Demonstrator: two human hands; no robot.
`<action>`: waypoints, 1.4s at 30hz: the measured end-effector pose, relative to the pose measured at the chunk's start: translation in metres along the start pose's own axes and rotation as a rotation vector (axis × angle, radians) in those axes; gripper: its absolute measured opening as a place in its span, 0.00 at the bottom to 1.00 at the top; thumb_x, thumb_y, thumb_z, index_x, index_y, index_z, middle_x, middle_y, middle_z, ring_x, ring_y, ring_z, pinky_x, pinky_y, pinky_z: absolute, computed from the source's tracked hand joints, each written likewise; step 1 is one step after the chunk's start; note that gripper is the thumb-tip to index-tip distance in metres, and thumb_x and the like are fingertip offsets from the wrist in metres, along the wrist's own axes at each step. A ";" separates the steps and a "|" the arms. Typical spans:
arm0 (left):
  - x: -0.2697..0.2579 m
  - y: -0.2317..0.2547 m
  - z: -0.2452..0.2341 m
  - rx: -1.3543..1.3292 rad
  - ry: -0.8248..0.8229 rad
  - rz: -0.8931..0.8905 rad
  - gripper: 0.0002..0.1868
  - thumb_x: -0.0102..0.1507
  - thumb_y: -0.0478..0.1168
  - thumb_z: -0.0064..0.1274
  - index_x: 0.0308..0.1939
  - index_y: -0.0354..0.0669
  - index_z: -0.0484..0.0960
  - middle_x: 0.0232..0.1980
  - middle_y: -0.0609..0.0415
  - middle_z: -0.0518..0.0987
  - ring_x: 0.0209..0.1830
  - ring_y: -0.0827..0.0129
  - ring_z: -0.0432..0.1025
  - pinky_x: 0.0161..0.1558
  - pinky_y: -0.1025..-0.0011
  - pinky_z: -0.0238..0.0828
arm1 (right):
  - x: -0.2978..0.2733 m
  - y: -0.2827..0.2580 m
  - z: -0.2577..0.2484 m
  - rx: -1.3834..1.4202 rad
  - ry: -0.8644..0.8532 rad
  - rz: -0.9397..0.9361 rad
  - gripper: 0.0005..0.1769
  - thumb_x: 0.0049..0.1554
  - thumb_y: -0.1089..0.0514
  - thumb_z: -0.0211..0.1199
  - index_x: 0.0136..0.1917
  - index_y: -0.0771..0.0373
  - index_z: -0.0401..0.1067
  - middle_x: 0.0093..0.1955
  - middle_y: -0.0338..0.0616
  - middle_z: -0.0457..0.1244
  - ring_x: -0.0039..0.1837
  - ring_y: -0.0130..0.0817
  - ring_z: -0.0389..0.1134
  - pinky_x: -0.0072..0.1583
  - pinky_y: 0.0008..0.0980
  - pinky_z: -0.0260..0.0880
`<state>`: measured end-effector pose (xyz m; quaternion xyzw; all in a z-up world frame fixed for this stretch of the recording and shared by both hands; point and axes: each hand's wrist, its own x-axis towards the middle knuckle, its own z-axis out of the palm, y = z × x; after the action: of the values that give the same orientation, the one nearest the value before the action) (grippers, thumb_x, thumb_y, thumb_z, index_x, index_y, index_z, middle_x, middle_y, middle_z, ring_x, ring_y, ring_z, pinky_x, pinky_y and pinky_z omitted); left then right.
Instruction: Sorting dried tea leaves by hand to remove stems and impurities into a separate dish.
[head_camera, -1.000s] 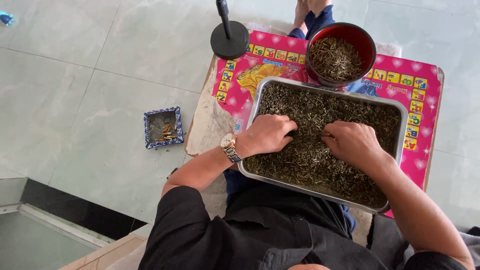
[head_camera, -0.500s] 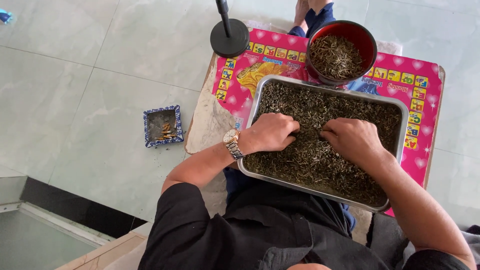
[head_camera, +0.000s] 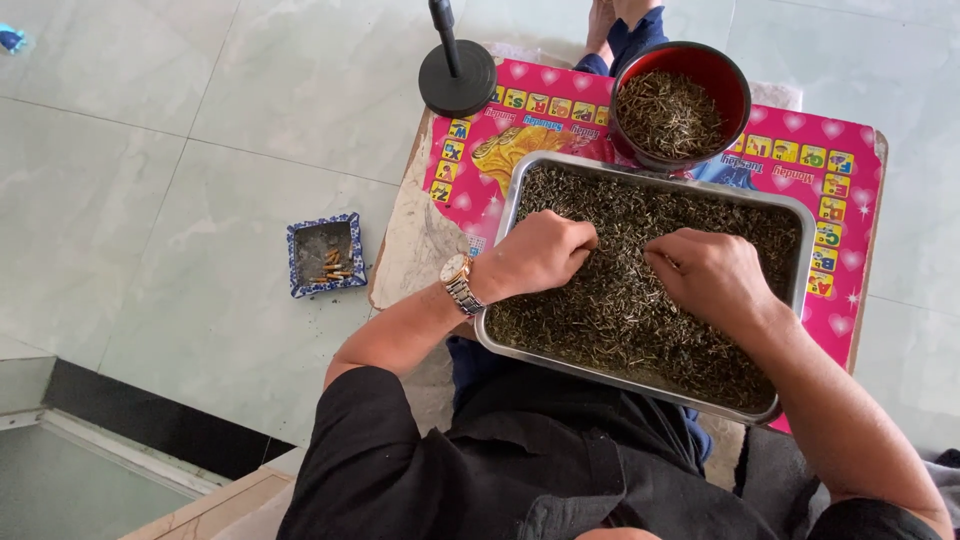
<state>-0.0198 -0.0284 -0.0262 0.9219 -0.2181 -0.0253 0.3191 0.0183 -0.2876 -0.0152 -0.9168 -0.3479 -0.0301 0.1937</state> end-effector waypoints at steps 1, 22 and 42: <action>0.001 0.006 -0.005 0.000 -0.001 0.001 0.03 0.63 0.38 0.51 0.39 0.46 0.80 0.38 0.48 0.85 0.39 0.46 0.81 0.41 0.52 0.82 | 0.005 0.008 0.003 0.000 0.000 0.001 0.04 0.60 0.55 0.66 0.45 0.52 0.81 0.39 0.38 0.72 0.35 0.35 0.73 0.39 0.32 0.73; 0.127 -0.001 -0.016 -0.017 0.401 0.404 0.10 0.59 0.29 0.55 0.24 0.45 0.77 0.18 0.61 0.73 0.13 0.81 0.61 0.16 0.83 0.58 | 0.020 0.005 -0.031 -0.149 -0.023 0.113 0.11 0.60 0.50 0.65 0.53 0.49 0.82 0.43 0.33 0.73 0.33 0.32 0.71 0.38 0.33 0.73; 0.042 -0.028 0.020 0.200 -0.210 0.075 0.17 0.59 0.33 0.51 0.52 0.46 0.77 0.44 0.47 0.83 0.42 0.46 0.81 0.46 0.48 0.82 | 0.018 0.000 0.019 -0.280 -0.486 0.091 0.09 0.59 0.50 0.58 0.48 0.45 0.78 0.44 0.28 0.71 0.49 0.32 0.75 0.53 0.37 0.78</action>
<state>0.0253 -0.0383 -0.0550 0.9326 -0.2861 -0.0877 0.2019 0.0303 -0.2694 -0.0292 -0.9296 -0.3351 0.1517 -0.0230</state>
